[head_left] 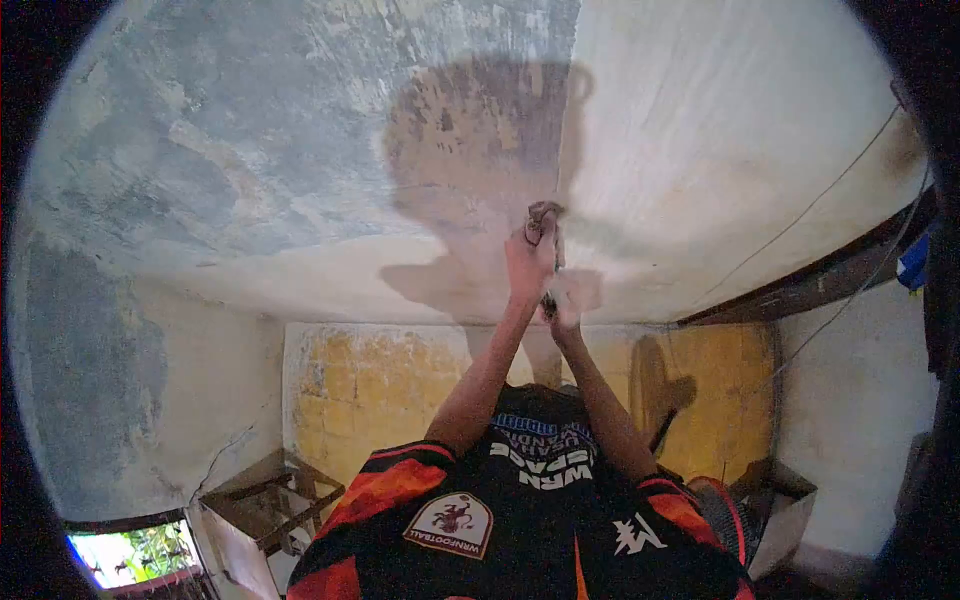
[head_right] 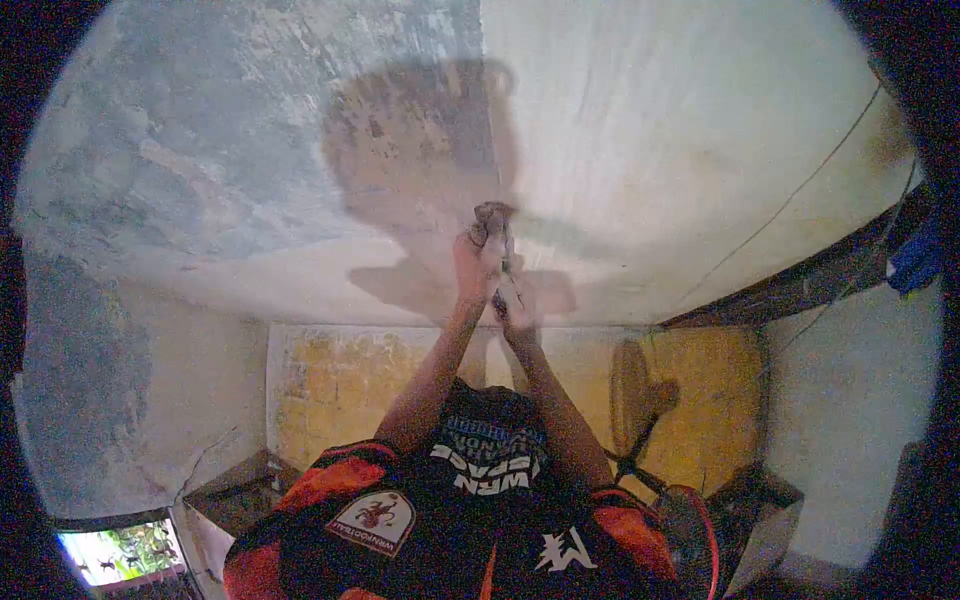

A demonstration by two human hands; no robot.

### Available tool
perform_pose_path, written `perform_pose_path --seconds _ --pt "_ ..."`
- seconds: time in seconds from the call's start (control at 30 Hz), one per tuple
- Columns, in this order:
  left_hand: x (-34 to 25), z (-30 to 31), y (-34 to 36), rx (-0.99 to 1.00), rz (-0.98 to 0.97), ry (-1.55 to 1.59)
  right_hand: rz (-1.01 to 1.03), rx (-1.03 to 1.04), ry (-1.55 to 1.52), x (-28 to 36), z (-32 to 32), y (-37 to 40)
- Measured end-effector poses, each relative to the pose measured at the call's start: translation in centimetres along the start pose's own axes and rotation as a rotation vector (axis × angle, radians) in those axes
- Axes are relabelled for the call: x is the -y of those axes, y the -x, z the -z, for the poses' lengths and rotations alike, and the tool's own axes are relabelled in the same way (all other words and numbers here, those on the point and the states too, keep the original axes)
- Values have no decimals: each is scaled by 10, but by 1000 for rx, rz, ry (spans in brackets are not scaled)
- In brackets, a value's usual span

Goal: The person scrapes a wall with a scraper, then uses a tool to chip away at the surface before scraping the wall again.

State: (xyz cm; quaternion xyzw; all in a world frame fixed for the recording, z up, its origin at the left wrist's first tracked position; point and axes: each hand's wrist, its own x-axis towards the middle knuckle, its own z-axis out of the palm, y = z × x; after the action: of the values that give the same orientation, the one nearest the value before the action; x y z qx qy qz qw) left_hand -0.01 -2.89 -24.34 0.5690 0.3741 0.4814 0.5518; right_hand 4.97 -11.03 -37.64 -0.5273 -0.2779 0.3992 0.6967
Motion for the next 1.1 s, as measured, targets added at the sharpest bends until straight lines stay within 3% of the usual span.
perform_pose_path --seconds 0.07,0.17,0.2,0.27,0.37,0.5,0.7,0.9,1.1 --pt "20 -4 5 -2 85 102 -36 -29 -53 9 -3 5" --pt "32 -3 2 11 158 188 -86 176 -40 -6 16 1" --pt "26 -2 1 20 174 205 -72 147 -62 -1 12 0" --pt "16 -4 -6 1 -117 63 -47 87 -105 7 7 -3" --pt "-25 -5 -3 9 -177 -64 -291 -60 -168 74 -20 4" --pt "-29 -3 -2 49 65 79 -154 59 -180 66 -17 4" --pt "9 2 0 105 203 130 193 2 73 18 -8 -1" --pt "19 2 4 97 88 329 147 41 63 14 -4 -5" --pt "43 5 1 106 152 181 277 21 182 21 -10 -3"
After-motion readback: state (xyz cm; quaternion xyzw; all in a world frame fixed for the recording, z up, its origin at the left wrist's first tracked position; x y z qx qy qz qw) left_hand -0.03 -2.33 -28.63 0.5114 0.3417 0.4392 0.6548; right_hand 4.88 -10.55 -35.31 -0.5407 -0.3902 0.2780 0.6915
